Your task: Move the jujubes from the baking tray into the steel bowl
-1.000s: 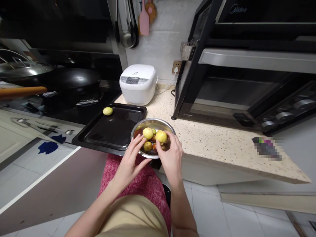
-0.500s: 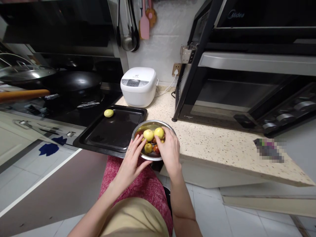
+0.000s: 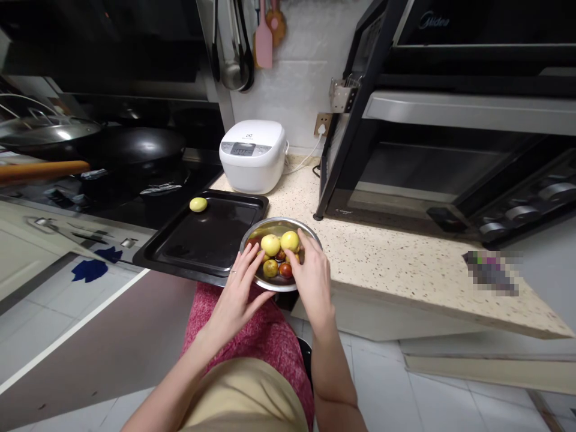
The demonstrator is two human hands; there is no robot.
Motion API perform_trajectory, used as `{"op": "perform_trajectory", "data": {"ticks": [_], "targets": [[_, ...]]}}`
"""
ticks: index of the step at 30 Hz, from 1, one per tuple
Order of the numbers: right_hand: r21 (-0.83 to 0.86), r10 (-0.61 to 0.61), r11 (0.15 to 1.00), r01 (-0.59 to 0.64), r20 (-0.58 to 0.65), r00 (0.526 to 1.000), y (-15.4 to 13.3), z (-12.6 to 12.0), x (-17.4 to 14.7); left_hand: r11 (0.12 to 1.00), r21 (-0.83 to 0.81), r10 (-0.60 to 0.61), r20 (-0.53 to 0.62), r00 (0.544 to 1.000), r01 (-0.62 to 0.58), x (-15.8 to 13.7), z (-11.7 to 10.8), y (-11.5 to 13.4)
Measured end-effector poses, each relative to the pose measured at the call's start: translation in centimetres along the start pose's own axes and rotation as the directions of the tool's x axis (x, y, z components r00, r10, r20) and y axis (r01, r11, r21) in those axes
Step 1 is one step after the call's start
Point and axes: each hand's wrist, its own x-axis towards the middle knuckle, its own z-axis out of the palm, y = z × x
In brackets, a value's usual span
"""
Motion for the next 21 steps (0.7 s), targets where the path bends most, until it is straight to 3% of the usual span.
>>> {"op": "perform_trajectory", "data": {"ticks": [4,8,12,15,17,21], "targets": [[-0.010,-0.032,0.999,0.031,-0.027,0.999,0.0,-0.9,-0.3,0.993,-0.115,0.003,0.052,0.999,0.003,0.3,-2.3,-0.2],[-0.001,-0.084,0.996,0.084,-0.089,0.992,-0.3,-1.6,-1.4,0.999,-0.022,-0.039,0.003,0.999,0.039,1.7,-6.2,-2.3],[0.032,-0.137,0.989,0.144,-0.151,0.979,-0.4,-1.5,-3.1,0.969,0.223,-0.086,-0.097,0.992,0.106,4.8,-9.5,-7.7],[0.057,-0.175,0.980,0.189,-0.191,0.966,-0.4,-1.1,-4.2,0.871,0.442,-0.226,-0.029,0.974,0.216,7.6,-11.1,-12.7],[0.065,-0.199,0.974,0.216,-0.206,0.958,-0.4,-0.9,-4.7,0.770,0.573,-0.359,0.026,0.933,0.280,9.3,-11.8,-15.4],[0.079,-0.240,0.962,0.263,-0.223,0.945,-0.7,-0.6,-5.4,0.685,0.671,-0.456,0.091,0.885,0.284,11.4,-12.6,-18.5]]}}
